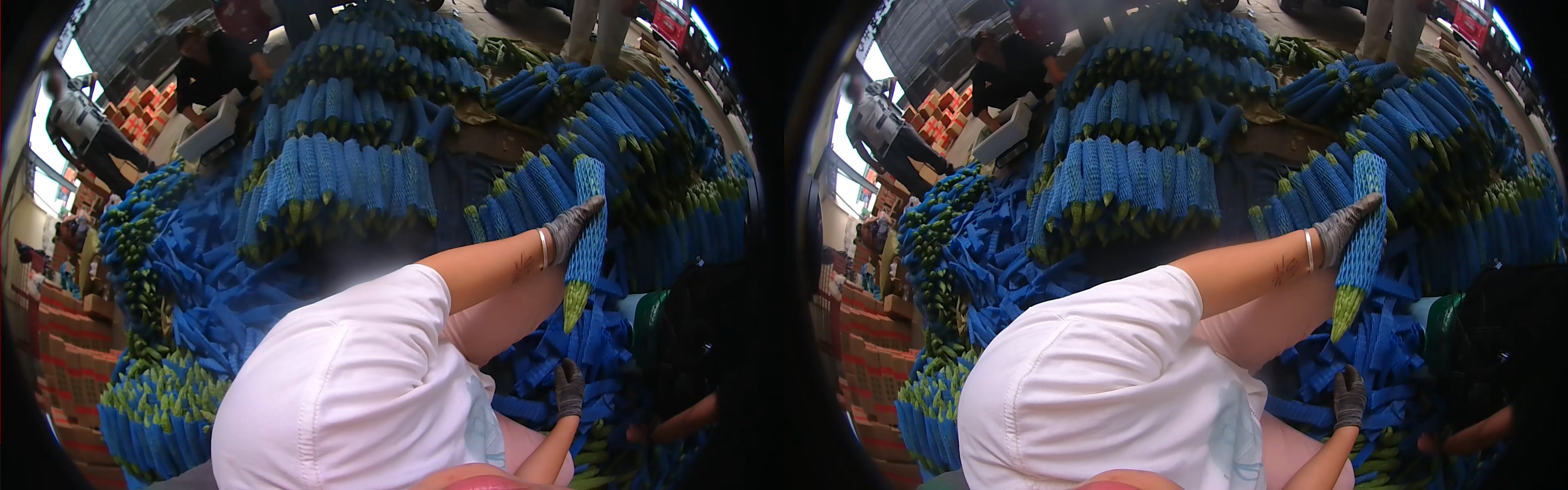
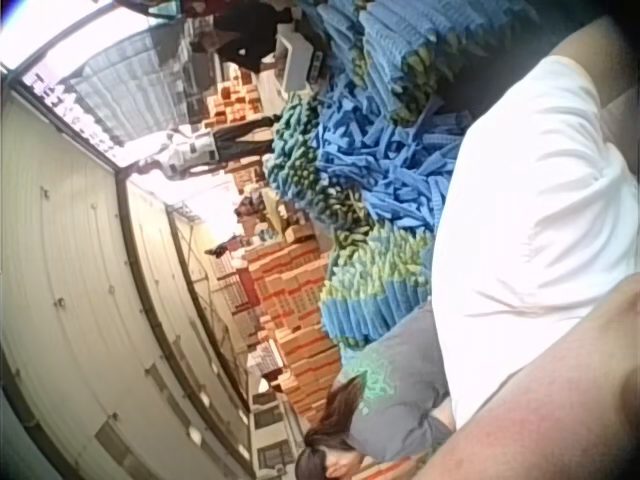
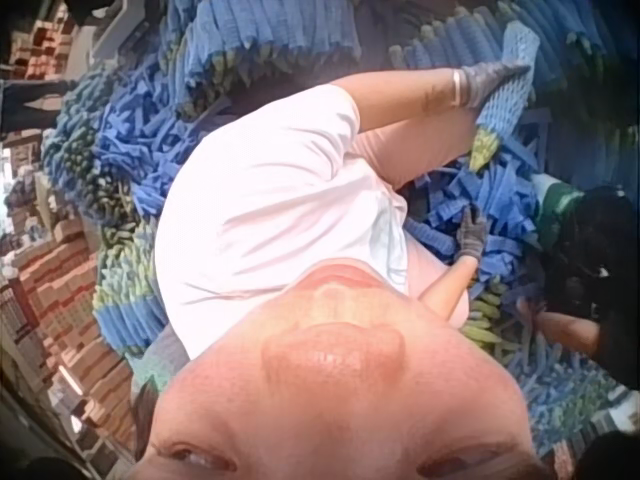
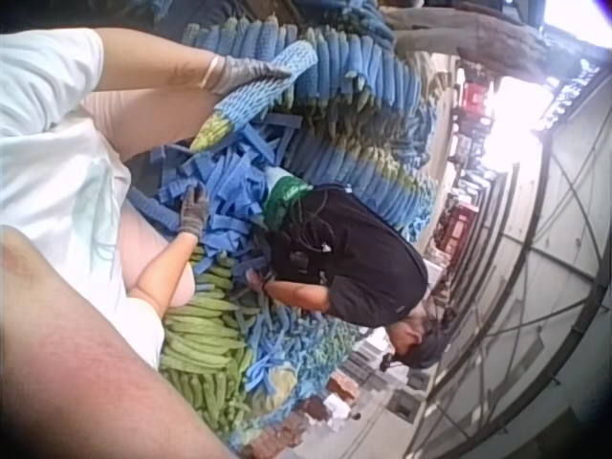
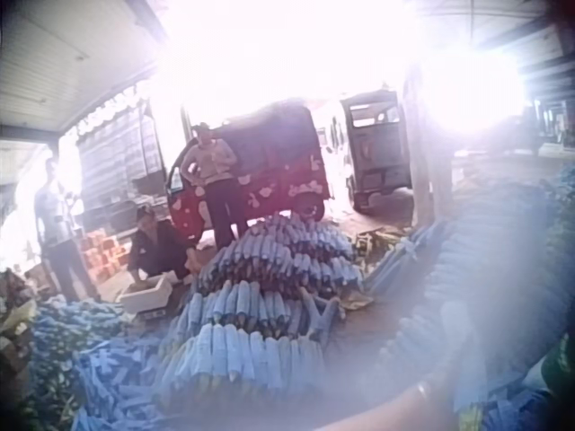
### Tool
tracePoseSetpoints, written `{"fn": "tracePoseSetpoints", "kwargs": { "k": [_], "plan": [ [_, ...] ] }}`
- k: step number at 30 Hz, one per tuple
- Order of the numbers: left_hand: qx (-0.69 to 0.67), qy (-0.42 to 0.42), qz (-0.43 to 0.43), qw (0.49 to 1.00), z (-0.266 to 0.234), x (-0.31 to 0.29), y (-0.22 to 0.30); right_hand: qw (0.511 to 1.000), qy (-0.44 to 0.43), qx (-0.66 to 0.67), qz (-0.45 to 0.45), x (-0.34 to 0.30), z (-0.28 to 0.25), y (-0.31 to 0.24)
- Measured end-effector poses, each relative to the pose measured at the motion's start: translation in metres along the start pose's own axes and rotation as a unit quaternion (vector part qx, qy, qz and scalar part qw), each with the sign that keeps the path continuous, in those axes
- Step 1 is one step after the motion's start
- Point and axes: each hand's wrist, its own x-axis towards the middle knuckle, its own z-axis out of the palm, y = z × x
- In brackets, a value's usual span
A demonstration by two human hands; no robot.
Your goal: The recorder is placing bitter melons into blue foam protective nets while sitting on the floor.
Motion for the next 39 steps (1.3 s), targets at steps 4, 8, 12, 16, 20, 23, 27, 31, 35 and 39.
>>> {"fn": "tracePoseSetpoints", "kwargs": {
  "k": [4, 8, 12, 16, 20, 23, 27, 31, 35, 39],
  "plan": [
    [0.001, 0.015, 0.007, 1.000, 0.001, 0.000, 0.001, 1.000, 0.003, 0.018, 0.004, -0.003, 0.001, 0.003],
    [0.019, 0.017, 0.024, 0.999, -0.006, 0.006, 0.000, 1.000, 0.004, 0.015, 0.013, -0.006, 0.001, 0.002],
    [0.019, 0.005, 0.024, 1.000, 0.003, 0.006, -0.002, 1.000, 0.007, 0.027, 0.013, -0.009, -0.003, 0.012],
    [0.011, 0.009, 0.035, 0.999, -0.007, 0.005, 0.000, 1.000, -0.007, 0.018, 0.016, -0.003, 0.001, 0.019],
    [0.013, 0.007, 0.041, 0.999, -0.001, 0.001, 0.000, 0.999, -0.006, 0.034, 0.022, -0.006, -0.001, 0.019],
    [0.008, 0.014, 0.042, 0.999, -0.001, 0.001, 0.000, 1.000, -0.003, 0.014, 0.018, -0.006, -0.002, 0.022],
    [0.015, 0.006, 0.042, 0.999, -0.006, 0.004, 0.002, 1.000, -0.002, 0.028, 0.009, -0.004, 0.001, 0.023],
    [0.022, 0.009, 0.047, 0.999, -0.006, 0.004, 0.001, 1.000, 0.010, 0.012, 0.005, -0.002, 0.002, 0.030],
    [0.016, -0.001, 0.044, 0.999, -0.007, 0.006, 0.001, 0.999, 0.012, 0.029, 0.013, -0.002, 0.002, 0.031],
    [0.012, 0.010, 0.033, 0.999, -0.005, 0.004, 0.002, 1.000, 0.010, 0.006, 0.008, -0.004, 0.002, 0.026]
  ]
}}
